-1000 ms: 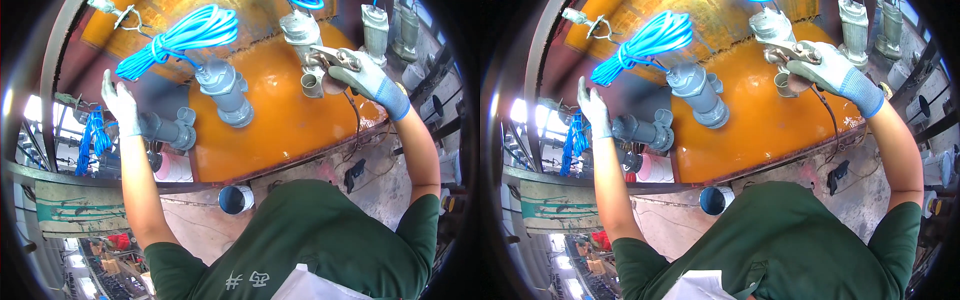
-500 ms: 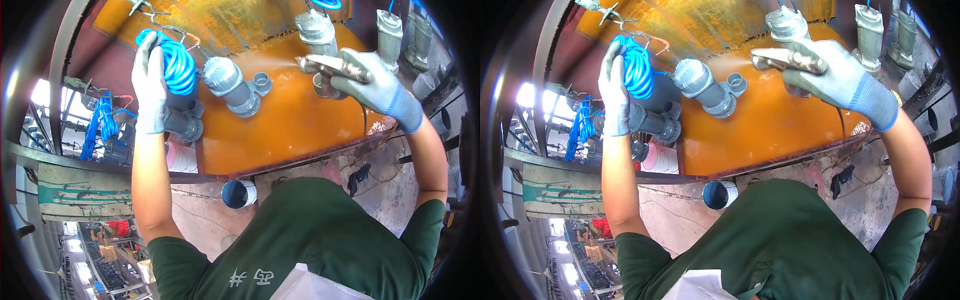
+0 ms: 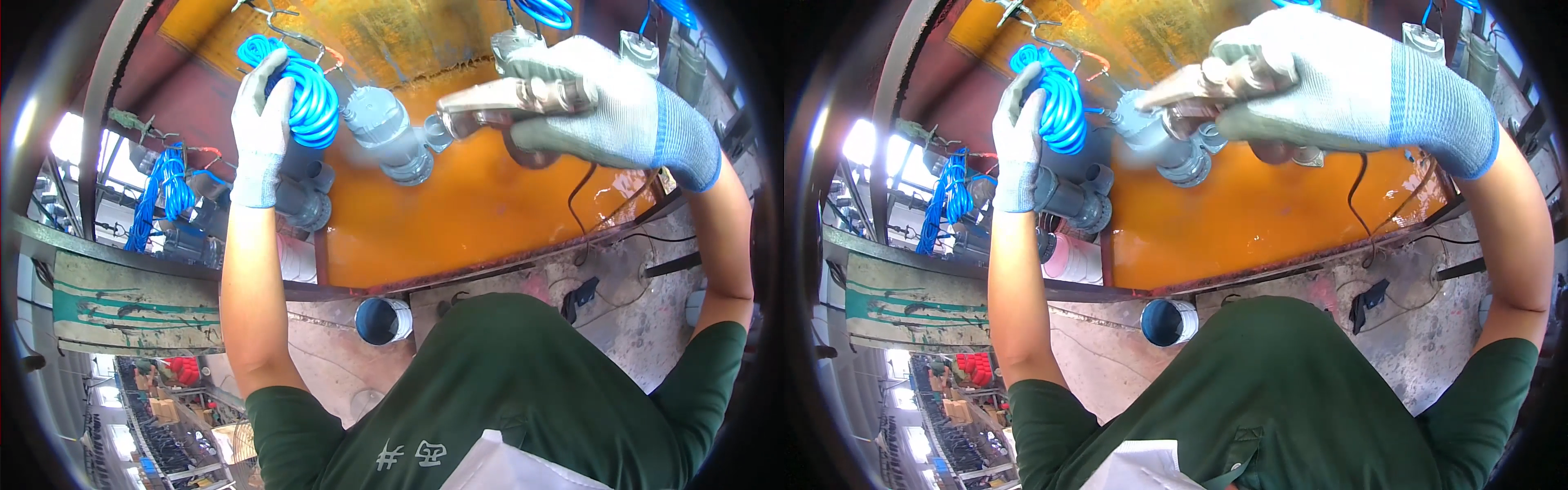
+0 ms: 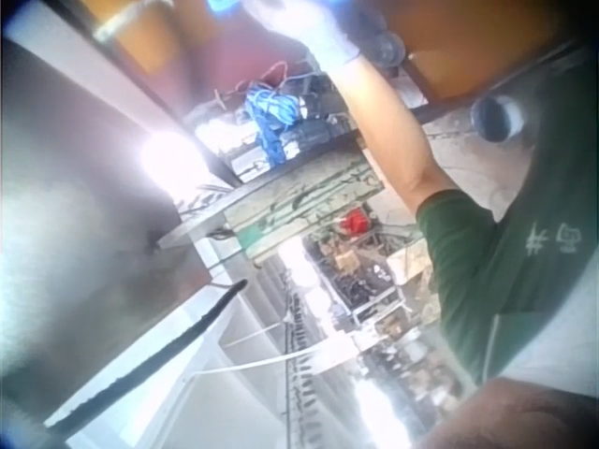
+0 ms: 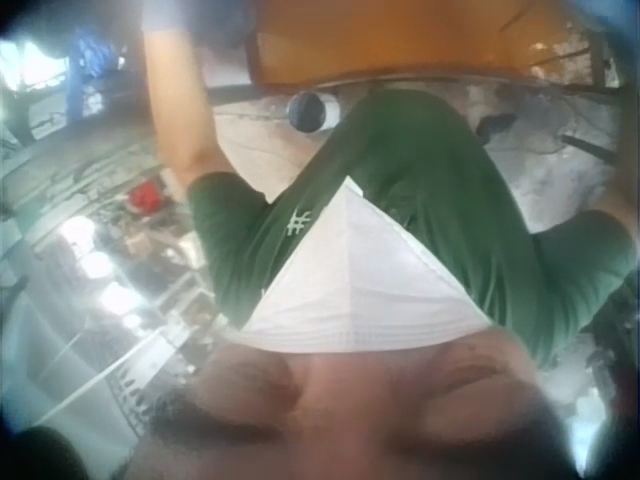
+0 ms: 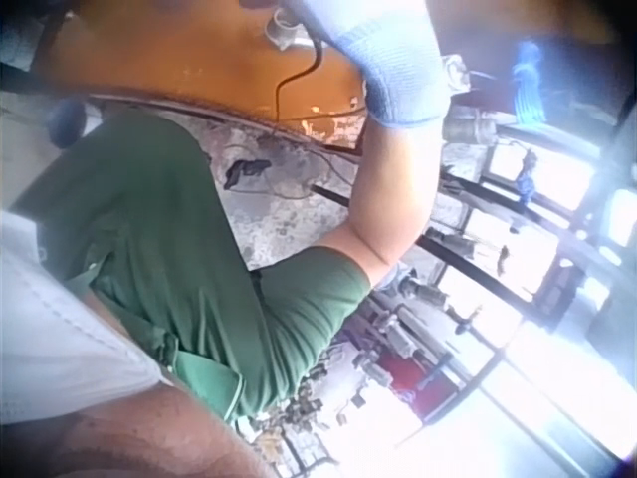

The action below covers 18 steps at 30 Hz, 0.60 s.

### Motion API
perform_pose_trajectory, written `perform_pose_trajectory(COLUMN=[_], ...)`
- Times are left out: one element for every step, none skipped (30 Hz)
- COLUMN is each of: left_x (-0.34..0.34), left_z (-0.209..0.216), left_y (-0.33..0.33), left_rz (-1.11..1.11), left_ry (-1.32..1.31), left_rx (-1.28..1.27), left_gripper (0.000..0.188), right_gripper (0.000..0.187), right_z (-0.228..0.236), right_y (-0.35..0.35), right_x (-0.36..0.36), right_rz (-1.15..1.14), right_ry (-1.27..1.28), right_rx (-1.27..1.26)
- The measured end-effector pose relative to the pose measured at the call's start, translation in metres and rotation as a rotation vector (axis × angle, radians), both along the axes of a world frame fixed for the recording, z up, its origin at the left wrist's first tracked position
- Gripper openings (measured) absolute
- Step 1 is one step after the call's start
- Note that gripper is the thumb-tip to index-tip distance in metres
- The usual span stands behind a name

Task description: The person uses a spray gun to apply a grey coating to industrial pumps hanging from a rack, moving the gun to cover the bodies and bases while holding blue cables aside to reach all surfaces.

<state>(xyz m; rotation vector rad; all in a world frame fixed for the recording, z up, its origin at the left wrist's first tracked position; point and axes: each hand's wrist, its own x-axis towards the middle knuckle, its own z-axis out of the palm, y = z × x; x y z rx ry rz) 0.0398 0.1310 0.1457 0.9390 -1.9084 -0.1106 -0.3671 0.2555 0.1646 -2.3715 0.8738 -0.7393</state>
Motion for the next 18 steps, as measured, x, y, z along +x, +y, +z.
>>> perform_pose_trajectory(left_x=[0.005,0.009,0.014,0.01,0.013,0.019,0.024,0.033,0.037,0.041,0.048,0.059,0.056,0.059,0.064,0.066,0.068,0.072], left_z=[0.0,0.001,0.001,-0.002,-0.002,-0.002,0.001,0.01,0.009,0.012,0.014,0.018,0.021,0.024,0.029,0.029,0.028,0.026], left_y=[-0.001,0.0,0.001,0.004,0.007,0.01,0.011,0.005,0.004,0.008,0.009,0.007,0.014,0.013,0.011,0.011,0.011,0.011], left_rz=[-0.01,-0.019,-0.027,-0.103,-0.099,-0.101,-0.11,-0.017,-0.046,-0.039,-0.029,-0.04,-0.022,0.014,0.049,0.05,0.093,0.137], left_ry=[-0.061,-0.123,-0.185,0.013,0.014,0.013,0.01,-0.25,-0.215,-0.16,-0.103,-0.11,-0.012,-0.047,-0.081,-0.085,-0.069,-0.053], left_rx=[-0.036,-0.071,-0.106,0.044,0.046,0.084,0.121,0.004,0.047,0.114,0.181,0.214,0.284,0.289,0.294,0.295,0.276,0.256], left_gripper=[0.039,0.039,0.039,0.038,0.038,0.038,0.04,0.039,0.041,0.041,0.041,0.041,0.041,0.039,0.038,0.038,0.038,0.038], right_gripper=[0.026,0.027,0.029,0.028,0.027,0.026,0.027,0.028,0.03,0.03,0.031,0.032,0.031,0.03,0.029,0.029,0.028,0.028], right_z=[0.004,0.008,0.013,0.018,0.019,0.001,0.0,-0.002,-0.006,-0.009,-0.014,-0.019,-0.023,-0.03,-0.036,-0.041,-0.039,-0.037], right_y=[0.004,0.008,0.012,0.014,0.014,0.006,0.007,0.007,0.009,0.011,0.013,0.015,0.013,0.013,0.012,0.013,0.015,0.018], right_x=[0.0,0.0,-0.001,-0.002,-0.004,-0.013,-0.016,-0.02,-0.023,-0.025,-0.025,-0.026,-0.029,-0.03,-0.032,-0.032,-0.03,-0.029], right_rz=[-0.017,-0.031,-0.039,-0.086,-0.133,-0.164,-0.233,-0.292,-0.351,-0.353,-0.308,-0.264,-0.205,-0.137,-0.088,-0.079,-0.171,-0.262], right_ry=[0.116,0.234,0.35,0.341,0.331,0.203,0.165,0.08,-0.007,-0.011,-0.058,-0.107,-0.107,-0.088,-0.073,-0.086,-0.081,-0.078], right_rx=[-0.036,-0.076,-0.12,-0.011,0.099,-0.064,-0.007,0.015,0.036,0.037,0.09,0.142,0.127,0.106,0.1,0.115,0.169,0.224])
